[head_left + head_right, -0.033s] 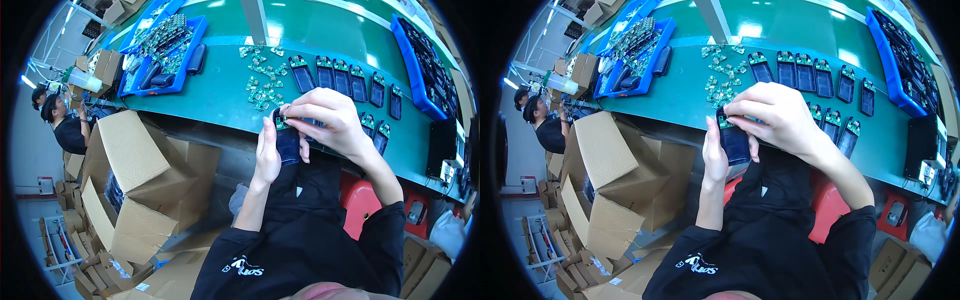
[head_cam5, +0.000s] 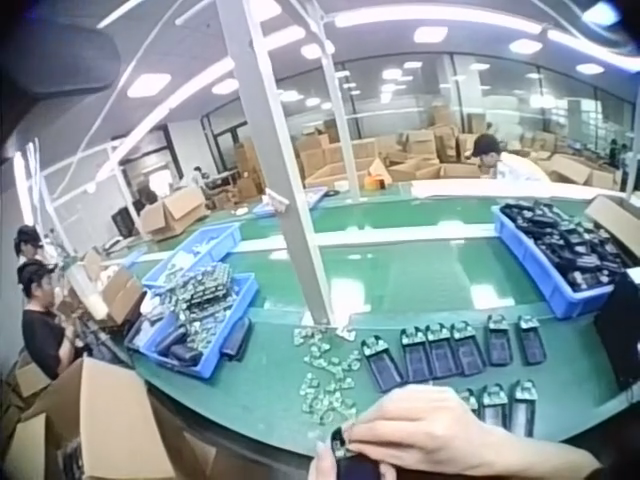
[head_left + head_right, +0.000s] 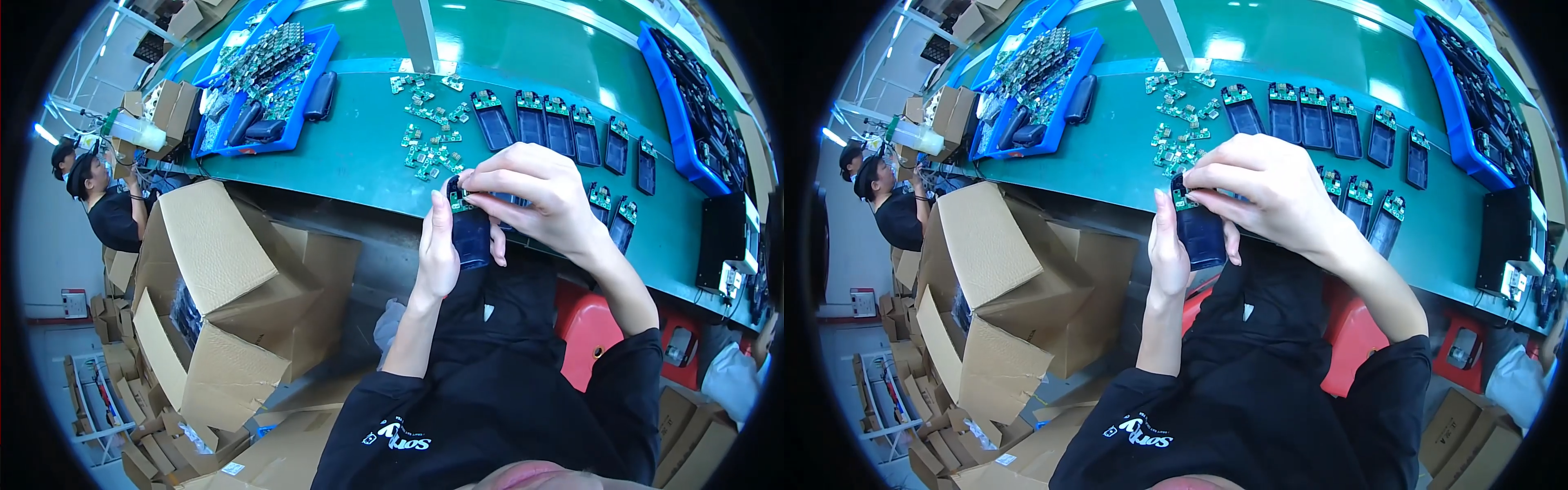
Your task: The person assembles electronic circuit boards into plastic housings by hand at a manual assembly station, creating assembled units.
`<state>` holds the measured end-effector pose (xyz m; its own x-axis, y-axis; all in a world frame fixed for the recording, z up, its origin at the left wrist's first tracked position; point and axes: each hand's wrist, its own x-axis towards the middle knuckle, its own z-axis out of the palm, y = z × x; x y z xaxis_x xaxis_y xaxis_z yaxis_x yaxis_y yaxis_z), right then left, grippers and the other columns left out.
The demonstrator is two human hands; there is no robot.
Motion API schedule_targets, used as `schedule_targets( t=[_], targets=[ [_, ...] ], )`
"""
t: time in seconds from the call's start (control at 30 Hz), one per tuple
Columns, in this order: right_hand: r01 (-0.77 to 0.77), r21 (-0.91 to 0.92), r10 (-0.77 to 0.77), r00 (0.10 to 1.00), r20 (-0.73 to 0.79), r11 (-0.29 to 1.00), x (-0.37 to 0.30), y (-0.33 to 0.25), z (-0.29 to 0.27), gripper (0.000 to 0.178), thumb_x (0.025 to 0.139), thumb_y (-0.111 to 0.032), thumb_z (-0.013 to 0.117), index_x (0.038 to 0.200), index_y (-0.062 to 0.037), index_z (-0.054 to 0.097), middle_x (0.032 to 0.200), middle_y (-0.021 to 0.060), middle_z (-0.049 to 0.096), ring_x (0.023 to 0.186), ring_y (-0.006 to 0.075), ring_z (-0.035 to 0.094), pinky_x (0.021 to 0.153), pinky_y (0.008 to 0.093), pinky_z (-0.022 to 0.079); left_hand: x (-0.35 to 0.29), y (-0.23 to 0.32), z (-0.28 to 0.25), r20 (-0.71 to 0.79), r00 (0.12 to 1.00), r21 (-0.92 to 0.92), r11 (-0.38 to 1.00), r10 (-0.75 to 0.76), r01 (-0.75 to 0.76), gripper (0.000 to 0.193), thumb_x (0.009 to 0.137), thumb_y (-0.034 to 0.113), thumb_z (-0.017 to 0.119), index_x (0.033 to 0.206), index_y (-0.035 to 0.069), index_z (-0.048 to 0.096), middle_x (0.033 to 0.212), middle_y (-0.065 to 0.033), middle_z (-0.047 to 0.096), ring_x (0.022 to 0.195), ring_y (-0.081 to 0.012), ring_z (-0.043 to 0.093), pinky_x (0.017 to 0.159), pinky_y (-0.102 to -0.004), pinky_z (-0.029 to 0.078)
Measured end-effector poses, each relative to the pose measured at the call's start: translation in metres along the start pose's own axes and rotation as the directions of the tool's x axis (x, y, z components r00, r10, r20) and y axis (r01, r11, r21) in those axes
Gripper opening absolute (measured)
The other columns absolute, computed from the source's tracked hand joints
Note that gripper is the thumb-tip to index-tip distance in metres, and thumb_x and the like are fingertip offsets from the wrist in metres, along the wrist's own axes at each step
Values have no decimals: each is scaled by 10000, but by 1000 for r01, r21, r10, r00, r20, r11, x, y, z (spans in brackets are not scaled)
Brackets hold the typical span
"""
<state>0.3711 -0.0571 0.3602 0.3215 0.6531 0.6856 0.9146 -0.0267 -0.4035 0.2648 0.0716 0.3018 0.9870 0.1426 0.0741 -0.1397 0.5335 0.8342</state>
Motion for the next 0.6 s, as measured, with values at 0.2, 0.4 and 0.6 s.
schedule_targets(
  t=[0.2,0.4,0.6],
  targets=[
    [2,-13,-1,1000,26,1000,-1,1,1,198,750,-71,798,939,-76,740,911,37,712,816,196,682,695,300,524,1,-1,-4,51,999,-3,1000,-16,16,641,1074,509,154,1317,-32,398,730,-121,579,592,-184,617,560,-312,571],
    [20,-63,-19,1000,19,998,-2,-3,1,187,748,-71,796,922,-68,728,912,33,705,820,201,680,700,301,521,2,3,-2,73,997,76,997,9,-14,621,1080,485,156,1307,-38,401,713,-123,572,591,-180,610,567,-316,575],
    [21,-64,-21,1000,8,998,-4,-4,0,184,751,-72,790,920,-62,717,912,38,698,821,208,677,695,307,523,1,5,-3,108,994,94,995,8,-18,607,1086,456,151,1307,-51,401,715,-129,575,588,-178,604,571,-320,577]
  ],
)
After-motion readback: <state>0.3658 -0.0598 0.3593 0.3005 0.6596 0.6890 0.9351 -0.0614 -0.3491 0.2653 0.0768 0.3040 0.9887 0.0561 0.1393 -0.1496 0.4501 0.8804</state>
